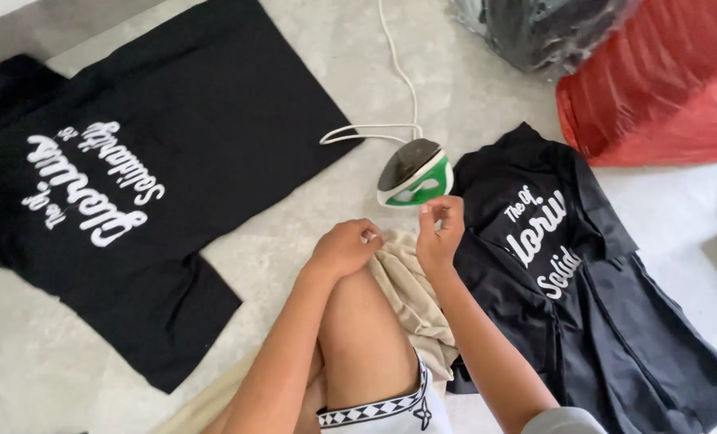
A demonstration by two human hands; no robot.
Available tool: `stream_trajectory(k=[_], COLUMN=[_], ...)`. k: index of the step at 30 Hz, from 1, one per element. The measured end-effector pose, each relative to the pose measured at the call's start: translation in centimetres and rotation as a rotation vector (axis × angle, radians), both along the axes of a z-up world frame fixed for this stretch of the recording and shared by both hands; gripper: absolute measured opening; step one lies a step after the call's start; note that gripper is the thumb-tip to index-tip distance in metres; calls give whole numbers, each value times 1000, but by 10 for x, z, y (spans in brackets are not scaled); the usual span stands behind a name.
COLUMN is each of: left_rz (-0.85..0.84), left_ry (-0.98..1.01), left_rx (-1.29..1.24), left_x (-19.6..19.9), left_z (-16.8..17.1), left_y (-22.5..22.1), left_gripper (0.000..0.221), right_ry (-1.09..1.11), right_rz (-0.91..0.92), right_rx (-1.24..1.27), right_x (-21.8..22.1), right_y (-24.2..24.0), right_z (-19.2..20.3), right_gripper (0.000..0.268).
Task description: A person irons and folds black printed shirts while sitting on the floor, possibly attaching labels or tags with the heat.
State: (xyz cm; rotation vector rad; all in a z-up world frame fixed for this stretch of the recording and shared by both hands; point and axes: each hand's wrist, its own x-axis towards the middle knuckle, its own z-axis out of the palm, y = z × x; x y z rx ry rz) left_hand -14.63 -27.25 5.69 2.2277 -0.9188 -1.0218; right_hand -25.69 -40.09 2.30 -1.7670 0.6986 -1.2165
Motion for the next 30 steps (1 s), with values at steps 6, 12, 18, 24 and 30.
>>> stream_trajectory(k=[6, 12, 18, 24, 30], left_rz=[-334, -409, -357, -350, -249], left_ry=[-46, -129, -18, -6, -7], left_rx=[129, 192, 225, 235, 97], left_x=[-19, -28, -20, -18, -17], left_z=[1, -29, -17, -6, -1], left_y=[-59, -65, -69, -73, -70], left_gripper=[60, 59, 66, 71, 68], right_ry=[70, 102, 98, 78, 219], right_rz=[-100, 30, -19, -49, -108], right_rx=[116, 121, 394, 417, 461], right_x=[-19, -3, 21, 22, 25], right_y=[-60, -67, -88, -91, -78], right_z=[-67, -85, -154, -164, -132], right_gripper=[14, 46, 12, 10, 6])
